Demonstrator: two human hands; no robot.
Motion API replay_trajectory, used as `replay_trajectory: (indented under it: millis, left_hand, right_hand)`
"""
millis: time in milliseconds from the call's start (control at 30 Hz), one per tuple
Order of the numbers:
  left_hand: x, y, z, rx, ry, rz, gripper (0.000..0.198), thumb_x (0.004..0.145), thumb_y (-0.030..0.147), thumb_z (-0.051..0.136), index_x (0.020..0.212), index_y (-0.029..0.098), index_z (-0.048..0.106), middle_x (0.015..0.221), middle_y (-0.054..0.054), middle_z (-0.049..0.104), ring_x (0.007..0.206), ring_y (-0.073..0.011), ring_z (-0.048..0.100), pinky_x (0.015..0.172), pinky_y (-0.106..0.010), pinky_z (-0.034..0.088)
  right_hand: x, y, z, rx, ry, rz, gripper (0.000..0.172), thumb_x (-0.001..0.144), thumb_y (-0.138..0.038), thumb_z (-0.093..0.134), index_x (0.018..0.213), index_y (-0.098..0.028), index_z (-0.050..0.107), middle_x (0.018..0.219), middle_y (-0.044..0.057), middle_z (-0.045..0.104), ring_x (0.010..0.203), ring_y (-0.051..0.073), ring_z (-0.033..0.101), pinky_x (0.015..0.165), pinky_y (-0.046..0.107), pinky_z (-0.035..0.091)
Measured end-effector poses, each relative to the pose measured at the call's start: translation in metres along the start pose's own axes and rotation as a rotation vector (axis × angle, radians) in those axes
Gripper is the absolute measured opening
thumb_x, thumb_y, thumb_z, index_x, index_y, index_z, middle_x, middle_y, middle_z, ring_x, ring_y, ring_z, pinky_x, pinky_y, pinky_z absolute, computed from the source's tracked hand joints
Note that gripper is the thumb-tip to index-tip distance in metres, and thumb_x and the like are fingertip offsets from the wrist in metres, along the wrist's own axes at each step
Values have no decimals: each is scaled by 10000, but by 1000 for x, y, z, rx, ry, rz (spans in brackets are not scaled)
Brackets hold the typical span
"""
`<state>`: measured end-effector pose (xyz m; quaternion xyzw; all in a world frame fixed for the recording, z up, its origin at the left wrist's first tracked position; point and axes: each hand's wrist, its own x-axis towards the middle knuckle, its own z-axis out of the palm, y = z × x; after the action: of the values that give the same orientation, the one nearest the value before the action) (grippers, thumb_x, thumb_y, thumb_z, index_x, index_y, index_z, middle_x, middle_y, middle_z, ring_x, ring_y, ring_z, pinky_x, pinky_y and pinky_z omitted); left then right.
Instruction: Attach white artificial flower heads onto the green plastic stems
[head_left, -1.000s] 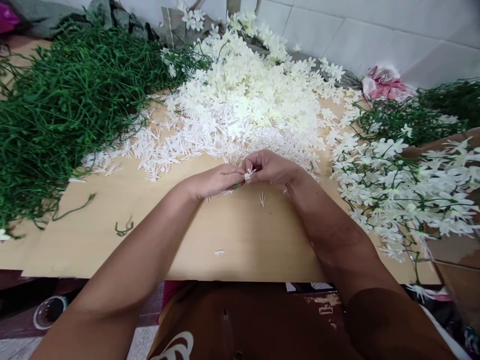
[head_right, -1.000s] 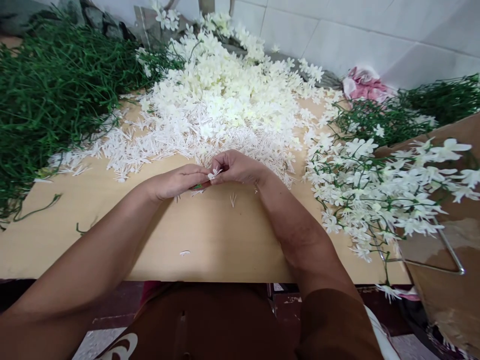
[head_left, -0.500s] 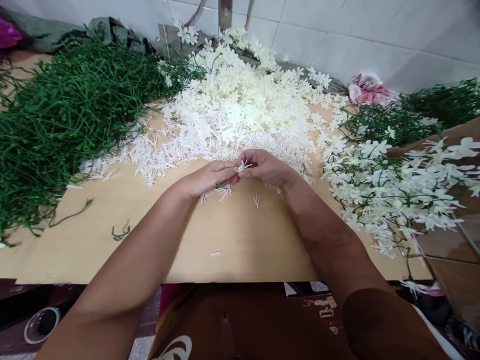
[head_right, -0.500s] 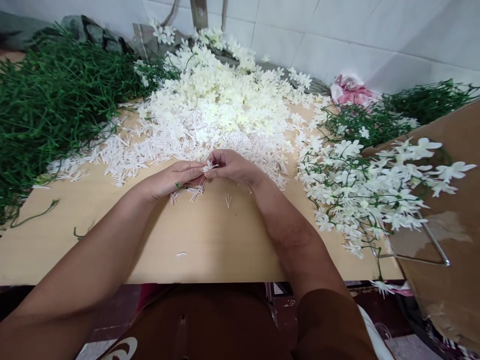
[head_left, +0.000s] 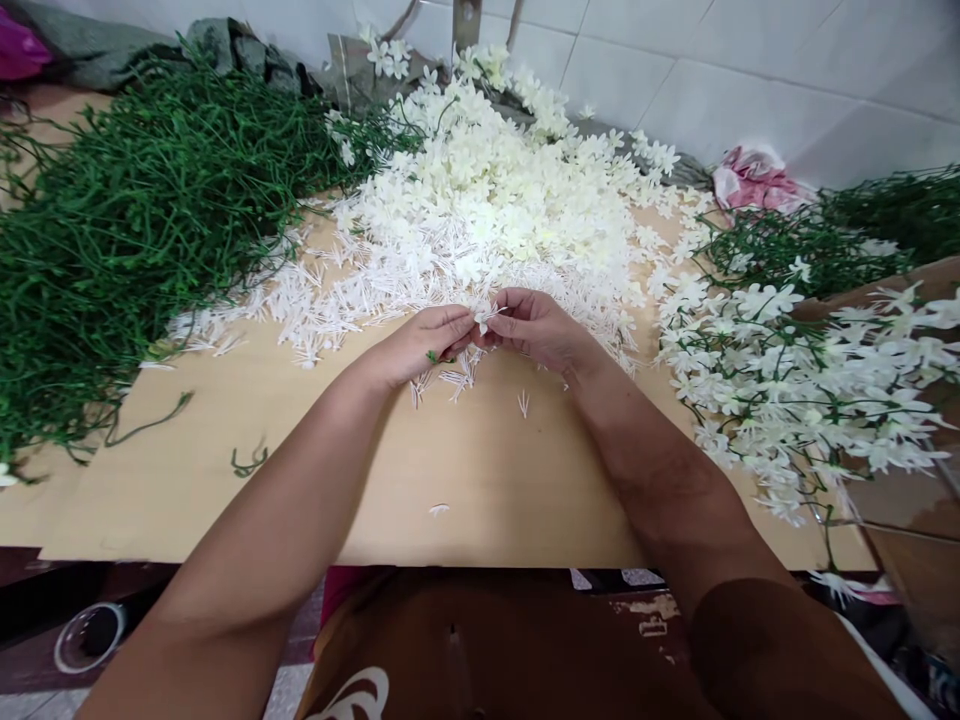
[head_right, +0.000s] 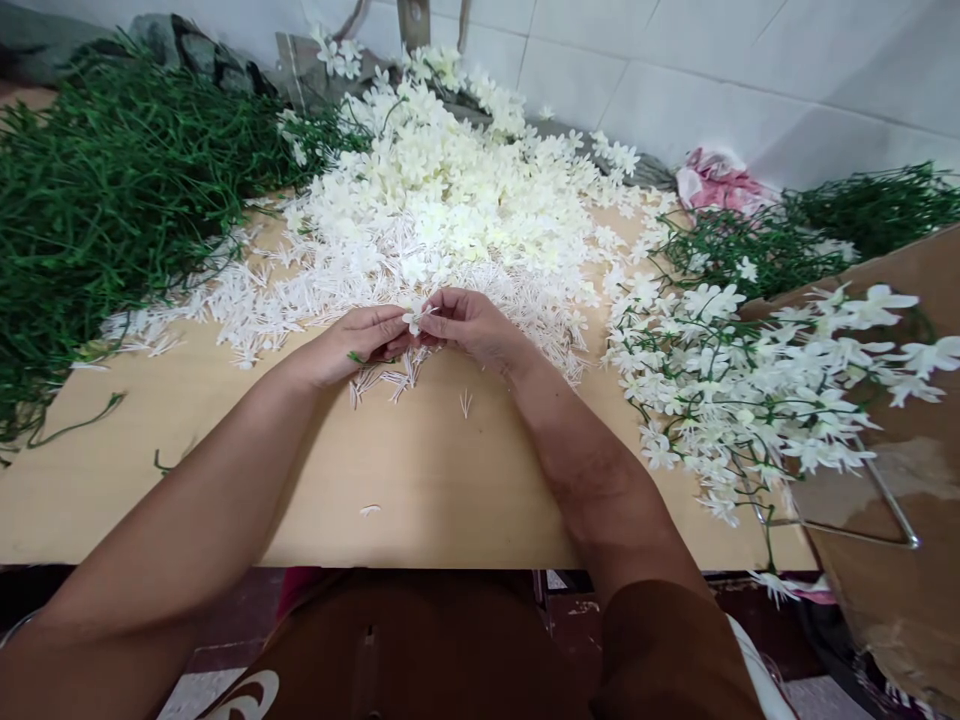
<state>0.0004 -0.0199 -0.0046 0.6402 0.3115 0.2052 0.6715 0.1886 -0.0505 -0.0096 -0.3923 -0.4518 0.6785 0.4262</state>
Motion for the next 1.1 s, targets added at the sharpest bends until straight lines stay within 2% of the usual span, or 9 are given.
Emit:
replay_trajectory:
  millis: [200,433,600,700,800,900,1100]
  left_hand:
    - [2,-2,0,51,82,38,373,848,512,543,744,154,552,543,50,380,469,-65,308,449,-214,214]
    - [0,4,5,191,143,145,367,853,482,532,697,150,550,651,8,520,631,-93,450,585,-212,344]
    - [2,2,4,188,102,155,398,837,514,540,659,159,503,606,27,442,571,-80,376,539,-217,294]
    - [3,0,5,118,35,154,434,820,545,559,634,164,465,575,39,397,535,-69,342,511,-214,272]
    - [3,0,6,87,-28,129,447,798,559,579,626,163,466,574,36,404,534,-68,346,500,-210,274]
    - [1,0,5,102,-41,102,427,784,541,595,628,160,480,581,37,403,542,-71,353,500,-210,285]
    - [2,-3,0,111,-78,73,362,792,474,577,642,159,482,610,31,434,569,-77,384,534,-209,315]
  right_hand:
    - [2,5,-2,7,14,-27,394,589,-375,875,762,-178,581,689,-27,668,701,87,648,734,229,540]
    - [-1,2,2,38,4,-7,382,567,-360,885,760,-184,606,698,-25,694,693,96,657,734,247,545]
    - [1,4,2,32,26,-3,380,551,-343,893,740,-175,609,678,-24,698,650,84,650,673,217,533]
    - [3,7,0,29,10,13,389,509,-328,908,688,-165,604,636,-31,690,610,79,641,628,203,520]
    - [4,8,0,-13,-19,23,397,451,-290,925,645,-155,606,602,-39,677,578,73,623,576,185,495]
    - [4,7,2,-70,-28,41,398,426,-261,929,635,-149,610,590,-43,666,557,66,606,546,177,473]
    - [5,6,8,-97,51,45,431,394,-280,933,613,-146,587,562,-36,652,546,77,603,533,189,464]
